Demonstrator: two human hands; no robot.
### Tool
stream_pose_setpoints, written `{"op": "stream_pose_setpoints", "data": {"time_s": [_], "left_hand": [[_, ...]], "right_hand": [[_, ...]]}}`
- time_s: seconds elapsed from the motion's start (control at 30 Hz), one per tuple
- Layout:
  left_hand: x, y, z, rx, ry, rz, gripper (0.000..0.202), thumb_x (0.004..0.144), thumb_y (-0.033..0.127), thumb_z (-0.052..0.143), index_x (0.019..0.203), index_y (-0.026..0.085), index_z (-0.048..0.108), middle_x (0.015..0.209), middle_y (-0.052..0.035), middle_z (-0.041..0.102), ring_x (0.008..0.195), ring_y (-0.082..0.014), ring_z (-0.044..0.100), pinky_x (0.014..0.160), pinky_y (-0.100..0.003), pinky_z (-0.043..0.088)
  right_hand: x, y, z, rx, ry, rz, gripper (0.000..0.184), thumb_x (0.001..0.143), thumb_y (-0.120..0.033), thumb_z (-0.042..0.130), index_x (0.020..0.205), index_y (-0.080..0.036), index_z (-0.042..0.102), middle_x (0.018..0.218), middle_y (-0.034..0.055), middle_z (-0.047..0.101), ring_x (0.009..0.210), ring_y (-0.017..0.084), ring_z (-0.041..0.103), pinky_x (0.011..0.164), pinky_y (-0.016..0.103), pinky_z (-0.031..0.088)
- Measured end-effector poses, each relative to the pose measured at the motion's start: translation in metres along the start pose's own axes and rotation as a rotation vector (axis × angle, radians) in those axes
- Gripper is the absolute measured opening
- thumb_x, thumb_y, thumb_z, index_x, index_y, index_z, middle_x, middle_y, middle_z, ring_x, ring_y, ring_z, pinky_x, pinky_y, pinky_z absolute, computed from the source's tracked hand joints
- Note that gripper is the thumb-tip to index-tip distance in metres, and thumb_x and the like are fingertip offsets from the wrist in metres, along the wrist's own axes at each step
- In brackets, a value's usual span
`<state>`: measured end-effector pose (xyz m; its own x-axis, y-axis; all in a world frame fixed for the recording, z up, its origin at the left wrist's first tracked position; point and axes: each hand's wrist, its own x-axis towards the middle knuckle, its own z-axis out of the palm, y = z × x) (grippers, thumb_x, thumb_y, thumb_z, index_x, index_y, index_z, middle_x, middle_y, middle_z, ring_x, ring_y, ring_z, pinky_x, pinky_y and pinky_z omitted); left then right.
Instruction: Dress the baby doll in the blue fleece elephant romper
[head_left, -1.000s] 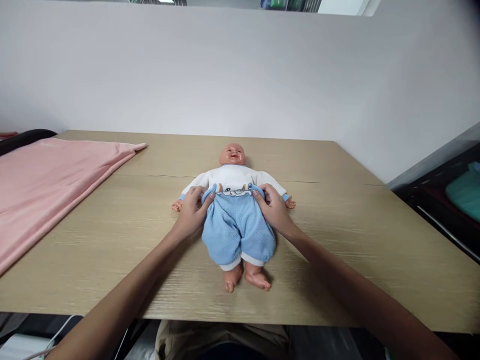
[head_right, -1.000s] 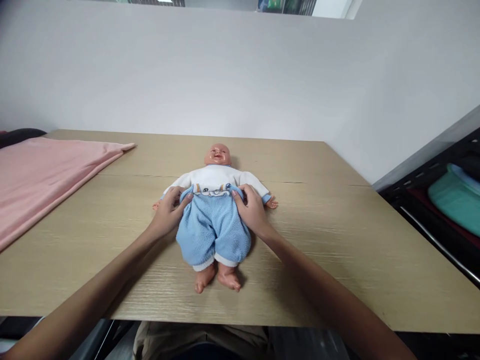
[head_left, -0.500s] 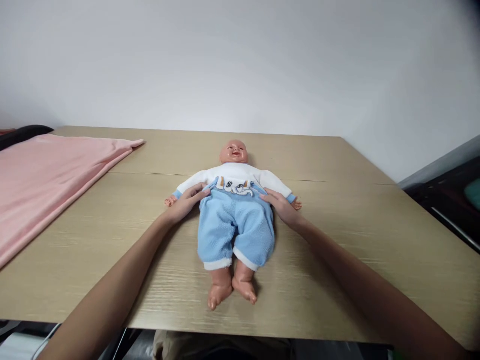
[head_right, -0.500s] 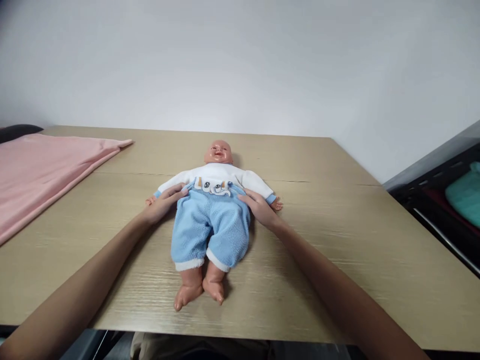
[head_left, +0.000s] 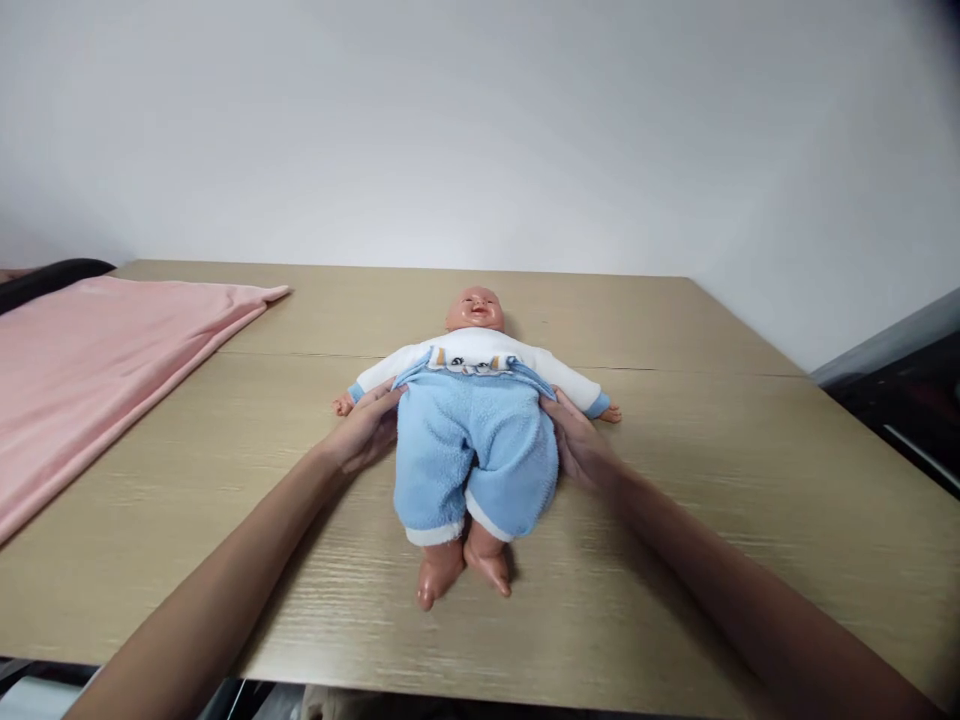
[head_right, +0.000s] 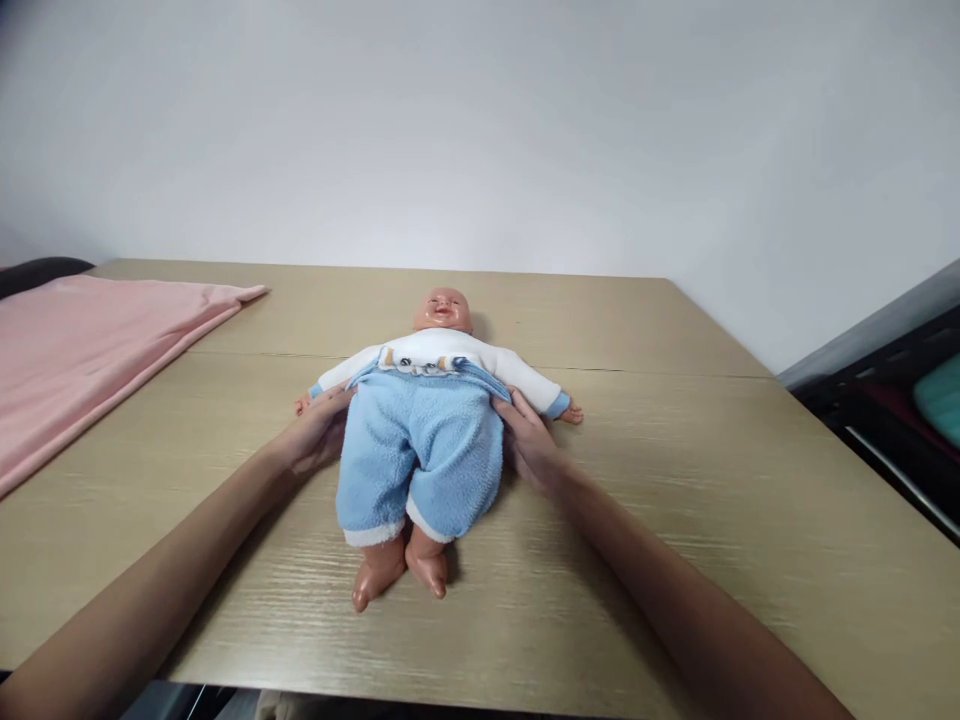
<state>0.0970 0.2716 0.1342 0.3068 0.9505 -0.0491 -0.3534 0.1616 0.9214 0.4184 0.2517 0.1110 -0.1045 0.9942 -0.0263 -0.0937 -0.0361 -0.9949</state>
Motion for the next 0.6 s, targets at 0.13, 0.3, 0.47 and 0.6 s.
{"op": "stream_pose_setpoints", "data": {"time_s": [0.13, 0.3, 0.47, 0.6], "left_hand": [[0.004, -0.009, 0.011, -0.018, 0.013, -0.021, 0.048, 0.084, 0.055, 0.094, 0.112, 0.019, 0.078, 0.11, -0.0116, 0.085, 0.116, -0.0362, 0.077, 0.102, -0.046, 0.061], [0.008, -0.011, 0.01, 0.042, 0.07, 0.014, 0.042, 0.081, 0.046, 0.091, 0.11, 0.018, 0.079, 0.116, -0.0111, 0.084, 0.123, -0.0376, 0.073, 0.109, -0.047, 0.054], [0.008, -0.005, 0.013, 0.034, 0.003, 0.058, 0.027, 0.077, 0.03, 0.074, 0.102, 0.019, 0.078, 0.117, -0.0086, 0.081, 0.122, -0.0351, 0.068, 0.112, -0.046, 0.048], [0.009, -0.004, 0.011, 0.009, -0.09, 0.088, 0.018, 0.08, 0.036, 0.074, 0.088, 0.021, 0.067, 0.096, -0.0046, 0.072, 0.097, -0.027, 0.064, 0.094, -0.04, 0.049]], "right_hand": [[0.0, -0.006, 0.007, 0.086, -0.003, 0.02, 0.065, 0.091, -0.062, 0.075, 0.147, -0.035, 0.059, 0.146, 0.0073, 0.074, 0.14, 0.031, 0.068, 0.117, 0.05, 0.058], [0.004, -0.003, -0.001, -0.075, 0.079, -0.045, 0.046, 0.091, -0.06, 0.073, 0.124, -0.028, 0.073, 0.126, 0.007, 0.081, 0.128, 0.033, 0.072, 0.12, 0.052, 0.054], [0.011, 0.003, -0.014, -0.165, 0.106, -0.093, 0.03, 0.089, -0.055, 0.071, 0.086, -0.026, 0.068, 0.09, 0.0049, 0.076, 0.098, 0.033, 0.069, 0.102, 0.05, 0.056], [0.005, -0.003, -0.013, -0.187, 0.082, -0.189, 0.022, 0.093, -0.05, 0.063, 0.09, -0.028, 0.062, 0.09, 0.0028, 0.068, 0.091, 0.029, 0.062, 0.092, 0.044, 0.054]]}}
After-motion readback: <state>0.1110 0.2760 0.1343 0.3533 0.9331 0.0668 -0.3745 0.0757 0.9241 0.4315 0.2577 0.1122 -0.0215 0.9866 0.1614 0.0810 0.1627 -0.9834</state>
